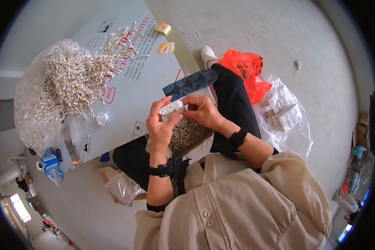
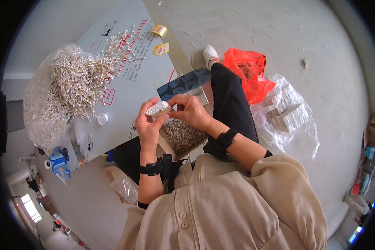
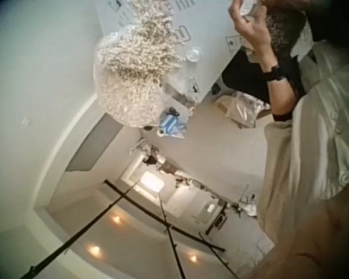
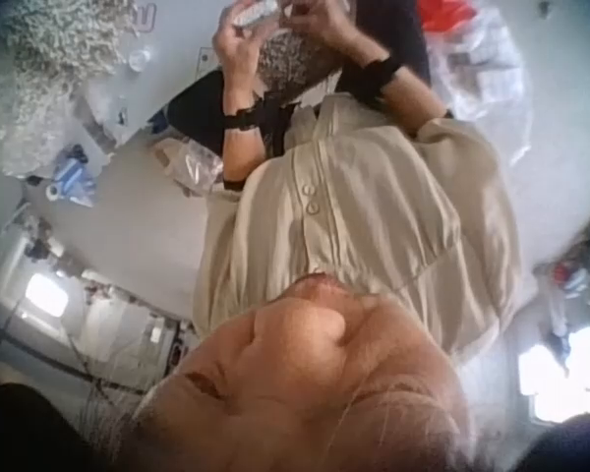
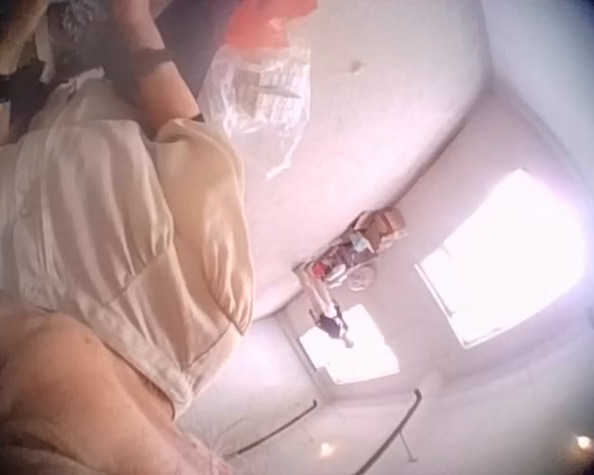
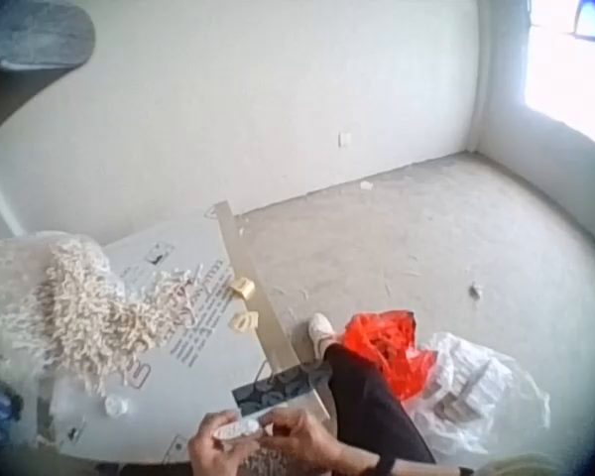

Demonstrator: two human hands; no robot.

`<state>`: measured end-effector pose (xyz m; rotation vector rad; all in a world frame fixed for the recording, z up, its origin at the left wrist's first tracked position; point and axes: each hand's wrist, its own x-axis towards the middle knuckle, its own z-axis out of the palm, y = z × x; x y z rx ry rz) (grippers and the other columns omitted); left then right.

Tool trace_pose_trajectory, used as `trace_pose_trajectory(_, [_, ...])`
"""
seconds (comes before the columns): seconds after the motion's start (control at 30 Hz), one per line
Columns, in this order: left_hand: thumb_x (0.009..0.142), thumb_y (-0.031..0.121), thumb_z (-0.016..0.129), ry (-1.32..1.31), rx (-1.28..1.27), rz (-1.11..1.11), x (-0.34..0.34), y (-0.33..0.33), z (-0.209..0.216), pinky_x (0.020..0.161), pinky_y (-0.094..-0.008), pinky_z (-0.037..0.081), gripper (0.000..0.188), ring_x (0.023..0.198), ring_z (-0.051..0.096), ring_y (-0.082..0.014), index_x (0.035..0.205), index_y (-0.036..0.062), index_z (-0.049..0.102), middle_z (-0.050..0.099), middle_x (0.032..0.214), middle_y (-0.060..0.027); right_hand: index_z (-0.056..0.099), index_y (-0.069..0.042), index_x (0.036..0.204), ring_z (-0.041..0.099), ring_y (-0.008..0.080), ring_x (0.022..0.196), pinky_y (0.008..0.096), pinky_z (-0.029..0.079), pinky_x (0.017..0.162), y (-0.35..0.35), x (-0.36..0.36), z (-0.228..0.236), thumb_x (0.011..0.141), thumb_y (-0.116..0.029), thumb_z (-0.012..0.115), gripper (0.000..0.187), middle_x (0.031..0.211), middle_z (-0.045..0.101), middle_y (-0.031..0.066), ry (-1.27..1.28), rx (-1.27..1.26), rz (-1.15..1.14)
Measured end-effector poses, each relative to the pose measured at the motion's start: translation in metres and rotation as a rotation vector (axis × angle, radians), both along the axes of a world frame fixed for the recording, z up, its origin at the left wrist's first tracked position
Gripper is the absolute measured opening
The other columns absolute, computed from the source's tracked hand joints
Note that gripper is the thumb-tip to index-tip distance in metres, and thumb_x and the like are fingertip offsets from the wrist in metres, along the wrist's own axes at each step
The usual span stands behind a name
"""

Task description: Packing bundles of cotton swabs into small plastic bags at a workstation.

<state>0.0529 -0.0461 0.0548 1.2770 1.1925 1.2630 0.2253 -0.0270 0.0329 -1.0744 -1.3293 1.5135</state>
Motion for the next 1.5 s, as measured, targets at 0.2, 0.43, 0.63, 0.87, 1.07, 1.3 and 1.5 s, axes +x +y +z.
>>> trace_pose_trajectory(0.2, [0.073, 0.012, 0.085, 0.101, 0.198, 0.041, 0.011, -0.007, 0.038, 0.081, -0.028, 0.051, 0.032, 0.09, 0.062, -0.0166, 0.098, 0.0017, 0.07, 0.065, 0.101, -0.0055, 0.066, -0.002, 0.097, 0.044, 0.0054, 0.064, 0.0239, 0.037, 0.055, -0.006, -0.003, 0.03, 0.076, -0.001, 0.078, 0.024, 0.077, 0.051, -0.0013, 0.076, 0.151, -0.012])
trace_pose_trajectory(0.43, [0.074, 0.015, 0.084, 0.24, 0.382, 0.015, 0.01, -0.011, 0.058, 0.079, -0.0287, 0.052, 0.03, 0.089, 0.063, -0.0187, 0.097, 0.0022, 0.07, 0.067, 0.097, -0.007, 0.065, 0.0, 0.107, 0.058, 0.0071, 0.089, 0.0228, 0.048, 0.077, -0.013, 0.0, 0.047, 0.082, 0.005, 0.07, 0.026, 0.098, 0.061, 0.0028, 0.062, 0.158, 0.087])
trace_pose_trajectory(0.63, [0.077, 0.016, 0.083, 0.136, 0.262, -0.007, 0.002, -0.018, 0.069, 0.079, -0.029, 0.052, 0.029, 0.09, 0.064, -0.0191, 0.098, 0.0005, 0.069, 0.067, 0.098, -0.007, 0.066, -0.001, 0.099, 0.049, 0.0091, 0.067, 0.0255, 0.041, 0.06, -0.014, 0.003, 0.046, 0.076, -0.001, 0.077, 0.026, 0.079, 0.056, 0.0008, 0.072, 0.223, 0.009])
trace_pose_trajectory(0.87, [0.081, 0.009, 0.079, 0.042, 0.164, -0.017, 0.004, -0.021, 0.059, 0.087, -0.0273, 0.049, 0.034, 0.096, 0.062, -0.0144, 0.111, 0.0006, 0.065, 0.066, 0.106, -0.0057, 0.067, -0.001, 0.101, 0.053, 0.0085, 0.074, 0.0249, 0.044, 0.065, -0.015, 0.001, 0.052, 0.08, -0.001, 0.075, 0.022, 0.085, 0.06, 0.0018, 0.006, 0.233, 0.056])
trace_pose_trajectory(1.07, [0.08, 0.003, 0.075, 0.0, 0.21, -0.066, 0.004, -0.023, 0.064, 0.093, -0.0296, 0.047, 0.032, 0.104, 0.06, -0.0169, 0.11, 0.0004, 0.065, 0.065, 0.113, -0.0094, 0.067, -0.002, 0.099, 0.06, 0.0148, 0.074, 0.0279, 0.049, 0.066, -0.017, 0.007, 0.066, 0.077, 0.003, 0.073, 0.023, 0.087, 0.063, 0.0055, -0.054, 0.38, 0.006])
trace_pose_trajectory(1.3, [0.08, 0.009, 0.074, 0.043, 0.287, -0.082, 0.008, -0.025, 0.069, 0.098, -0.0354, 0.045, 0.029, 0.11, 0.059, -0.0218, 0.107, -0.0009, 0.066, 0.064, 0.115, -0.0133, 0.067, -0.001, 0.1, 0.066, 0.0198, 0.082, 0.0298, 0.053, 0.071, -0.019, 0.007, 0.067, 0.076, 0.007, 0.07, 0.025, 0.095, 0.066, 0.0088, -0.059, 0.46, -0.042])
trace_pose_trajectory(1.5, [0.085, 0.01, 0.062, -0.155, 0.165, -0.063, 0.012, -0.027, 0.07, 0.097, -0.0344, 0.045, 0.024, 0.109, 0.058, -0.0209, 0.105, -0.0017, 0.066, 0.064, 0.112, -0.0146, 0.067, 0.0, 0.099, 0.067, 0.0227, 0.085, 0.031, 0.053, 0.072, -0.02, 0.005, 0.07, 0.075, 0.008, 0.07, 0.026, 0.095, 0.067, 0.01, -0.057, 0.472, -0.038])
